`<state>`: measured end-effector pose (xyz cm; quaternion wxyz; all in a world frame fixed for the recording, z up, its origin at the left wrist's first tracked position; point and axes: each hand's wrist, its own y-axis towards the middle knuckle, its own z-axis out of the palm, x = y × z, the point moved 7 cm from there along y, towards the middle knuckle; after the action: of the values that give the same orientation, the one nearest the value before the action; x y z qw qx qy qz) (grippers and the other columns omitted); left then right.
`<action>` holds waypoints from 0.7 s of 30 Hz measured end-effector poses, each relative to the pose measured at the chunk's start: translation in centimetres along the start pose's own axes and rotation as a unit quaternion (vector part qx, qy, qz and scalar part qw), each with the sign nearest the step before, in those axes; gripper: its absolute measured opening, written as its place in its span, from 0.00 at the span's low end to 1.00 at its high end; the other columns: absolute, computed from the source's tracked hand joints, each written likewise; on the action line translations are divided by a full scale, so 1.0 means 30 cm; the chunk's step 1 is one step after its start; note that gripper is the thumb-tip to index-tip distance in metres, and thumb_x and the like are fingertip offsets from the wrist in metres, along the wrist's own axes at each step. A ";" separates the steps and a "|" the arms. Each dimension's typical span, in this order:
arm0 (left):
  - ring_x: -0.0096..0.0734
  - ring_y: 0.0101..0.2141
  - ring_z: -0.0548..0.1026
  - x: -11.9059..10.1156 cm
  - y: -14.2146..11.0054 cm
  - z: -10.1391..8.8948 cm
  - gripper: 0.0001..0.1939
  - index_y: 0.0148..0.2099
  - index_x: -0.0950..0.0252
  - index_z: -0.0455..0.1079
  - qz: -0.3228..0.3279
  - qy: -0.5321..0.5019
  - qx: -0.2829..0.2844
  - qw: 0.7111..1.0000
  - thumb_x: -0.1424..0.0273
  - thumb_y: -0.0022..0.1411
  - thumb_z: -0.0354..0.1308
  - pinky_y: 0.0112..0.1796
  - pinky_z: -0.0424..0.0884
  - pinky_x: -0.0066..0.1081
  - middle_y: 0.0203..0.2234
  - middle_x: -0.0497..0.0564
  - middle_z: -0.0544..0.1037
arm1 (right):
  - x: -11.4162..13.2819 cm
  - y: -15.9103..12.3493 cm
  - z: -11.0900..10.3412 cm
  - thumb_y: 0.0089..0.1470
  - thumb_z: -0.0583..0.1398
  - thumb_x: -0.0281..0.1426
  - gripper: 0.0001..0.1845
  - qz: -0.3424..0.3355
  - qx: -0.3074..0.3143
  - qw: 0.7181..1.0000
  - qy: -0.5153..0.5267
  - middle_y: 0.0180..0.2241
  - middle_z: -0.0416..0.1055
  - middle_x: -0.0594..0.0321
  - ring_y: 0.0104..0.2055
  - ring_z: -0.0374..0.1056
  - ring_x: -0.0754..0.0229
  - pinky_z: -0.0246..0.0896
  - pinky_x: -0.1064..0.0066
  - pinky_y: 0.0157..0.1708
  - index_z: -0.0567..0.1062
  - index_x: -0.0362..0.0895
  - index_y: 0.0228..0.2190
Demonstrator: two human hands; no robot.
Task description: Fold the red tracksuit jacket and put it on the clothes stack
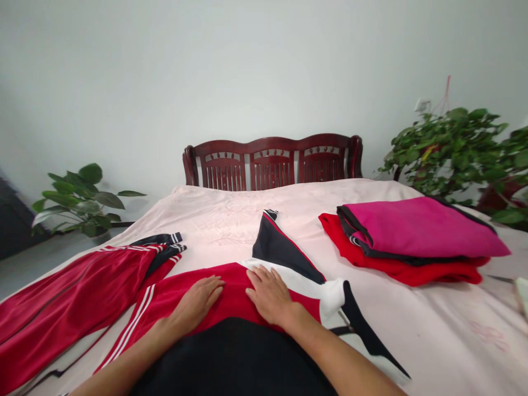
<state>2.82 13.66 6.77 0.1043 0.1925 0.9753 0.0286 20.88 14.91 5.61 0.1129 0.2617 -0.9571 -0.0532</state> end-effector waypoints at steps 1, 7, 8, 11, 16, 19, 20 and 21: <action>0.39 0.63 0.64 -0.001 0.025 0.024 0.25 0.63 0.61 0.66 0.005 0.001 0.003 1.000 0.61 0.73 0.39 0.62 0.58 0.42 0.62 0.55 0.69 | 0.010 0.034 0.028 0.66 0.46 0.43 0.31 -0.003 0.019 1.000 0.011 0.68 0.52 0.55 0.70 0.45 0.50 0.39 0.51 0.67 0.58 0.45 0.65; 0.49 0.68 0.51 0.221 0.042 0.098 0.28 0.69 0.55 0.55 -0.021 0.052 0.002 0.998 0.55 0.70 0.44 0.64 0.48 0.55 0.69 0.55 0.55 | -0.146 0.140 0.092 0.65 0.46 0.46 0.31 0.015 0.050 0.999 -0.009 0.70 0.47 0.62 0.71 0.41 0.55 0.33 0.55 0.68 0.57 0.50 0.66; 0.49 0.68 0.52 0.281 0.033 0.095 0.28 0.69 0.56 0.55 -0.039 0.065 -0.002 0.997 0.56 0.70 0.44 0.64 0.48 0.55 0.68 0.55 0.56 | -0.189 0.146 0.087 0.65 0.46 0.46 0.31 0.027 0.046 0.998 -0.017 0.69 0.48 0.63 0.71 0.41 0.56 0.33 0.55 0.68 0.57 0.51 0.66; 0.49 0.67 0.54 0.427 0.011 0.087 0.29 0.69 0.62 0.56 -0.080 0.079 -0.006 0.994 0.59 0.70 0.43 0.64 0.49 0.53 0.67 0.60 0.58 | -0.309 0.160 0.068 0.65 0.46 0.44 0.31 0.079 0.035 0.996 -0.029 0.69 0.48 0.61 0.71 0.41 0.54 0.33 0.53 0.68 0.56 0.50 0.66; 0.46 0.67 0.54 0.500 0.013 0.078 0.30 0.69 0.62 0.57 -0.092 0.051 -0.008 0.994 0.57 0.70 0.42 0.64 0.53 0.47 0.67 0.59 0.58 | -0.450 0.184 0.039 0.64 0.50 0.42 0.30 0.171 0.017 0.985 -0.031 0.68 0.53 0.57 0.69 0.46 0.52 0.39 0.57 0.66 0.61 0.47 0.64; 0.45 0.65 0.60 0.518 0.032 0.063 0.30 0.66 0.64 0.61 -0.098 0.022 0.001 0.995 0.56 0.68 0.45 0.63 0.55 0.43 0.65 0.59 0.63 | -0.529 0.186 -0.003 0.63 0.51 0.40 0.29 0.270 -0.018 0.962 -0.032 0.66 0.56 0.47 0.68 0.50 0.48 0.45 0.56 0.64 0.63 0.41 0.61; 0.45 0.63 0.62 0.527 0.039 0.054 0.30 0.65 0.64 0.62 -0.102 0.013 0.004 0.995 0.56 0.67 0.47 0.62 0.56 0.42 0.64 0.59 0.65 | -0.554 0.184 -0.018 0.62 0.53 0.40 0.29 0.308 -0.030 0.950 -0.031 0.64 0.57 0.43 0.67 0.52 0.45 0.47 0.53 0.62 0.64 0.39 0.60; 0.46 0.62 0.64 0.536 0.046 0.044 0.30 0.65 0.65 0.63 -0.106 0.004 0.007 0.994 0.56 0.65 0.49 0.61 0.58 0.42 0.63 0.60 0.67 | -0.577 0.182 -0.031 0.61 0.55 0.41 0.31 0.343 -0.039 0.938 -0.026 0.62 0.59 0.39 0.65 0.53 0.41 0.49 0.50 0.60 0.64 0.36 0.59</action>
<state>-10.93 21.09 2.53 0.1013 0.0888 0.9908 0.0110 32.92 28.43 4.15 0.1096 -0.0889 -0.9884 -0.0556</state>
